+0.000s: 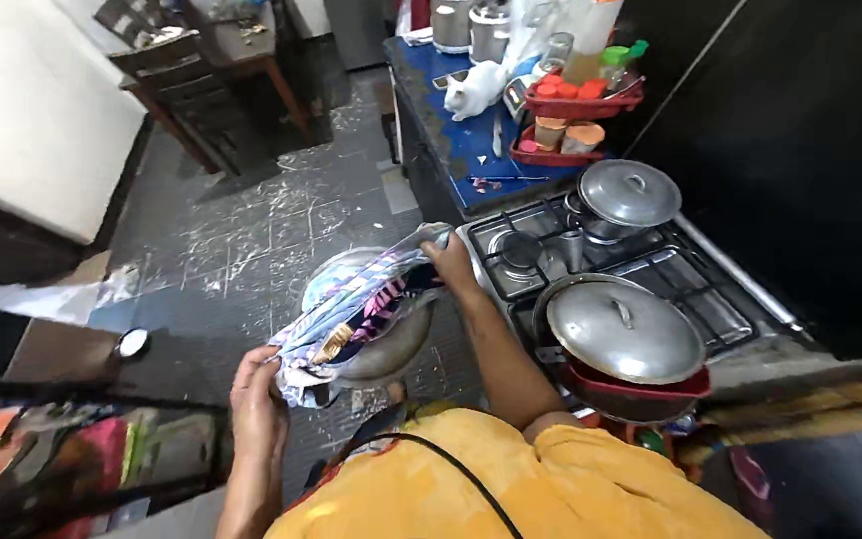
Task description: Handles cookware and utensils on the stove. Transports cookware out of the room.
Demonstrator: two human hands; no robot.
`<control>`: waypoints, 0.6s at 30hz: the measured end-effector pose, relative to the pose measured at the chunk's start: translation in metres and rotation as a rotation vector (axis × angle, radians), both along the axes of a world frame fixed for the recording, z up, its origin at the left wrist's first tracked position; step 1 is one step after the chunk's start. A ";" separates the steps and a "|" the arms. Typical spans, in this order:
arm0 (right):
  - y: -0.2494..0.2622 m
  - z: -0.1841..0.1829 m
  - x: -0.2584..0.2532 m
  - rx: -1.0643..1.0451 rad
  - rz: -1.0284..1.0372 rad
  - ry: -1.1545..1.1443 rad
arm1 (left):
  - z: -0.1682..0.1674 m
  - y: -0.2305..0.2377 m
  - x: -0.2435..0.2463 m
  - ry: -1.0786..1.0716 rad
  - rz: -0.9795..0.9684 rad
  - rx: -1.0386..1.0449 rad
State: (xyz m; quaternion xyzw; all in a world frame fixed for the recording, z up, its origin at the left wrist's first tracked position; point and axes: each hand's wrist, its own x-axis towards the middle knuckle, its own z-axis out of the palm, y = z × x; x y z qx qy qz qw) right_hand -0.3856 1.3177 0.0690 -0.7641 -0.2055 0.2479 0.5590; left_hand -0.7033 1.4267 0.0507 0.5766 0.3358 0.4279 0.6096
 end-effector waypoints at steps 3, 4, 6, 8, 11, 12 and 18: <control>0.005 0.005 0.040 0.036 -0.182 -0.044 | 0.003 0.047 0.056 -0.032 -0.182 -0.018; 0.002 0.009 0.050 0.045 -0.241 -0.042 | 0.004 0.061 0.075 -0.030 -0.246 -0.010; -0.007 0.018 0.071 0.079 -0.360 -0.071 | 0.008 0.086 0.116 -0.033 -0.383 0.028; -0.019 0.028 0.092 0.089 -0.445 -0.129 | 0.012 0.101 0.158 -0.051 -0.485 0.032; -0.039 0.044 0.129 0.041 -0.539 -0.171 | 0.020 0.111 0.222 -0.082 -0.625 -0.005; -0.046 0.049 0.141 0.023 -0.563 -0.174 | 0.020 0.112 0.242 -0.092 -0.665 -0.023; -0.091 0.059 0.216 -0.054 -0.657 -0.150 | 0.016 0.091 0.348 -0.113 -0.813 -0.080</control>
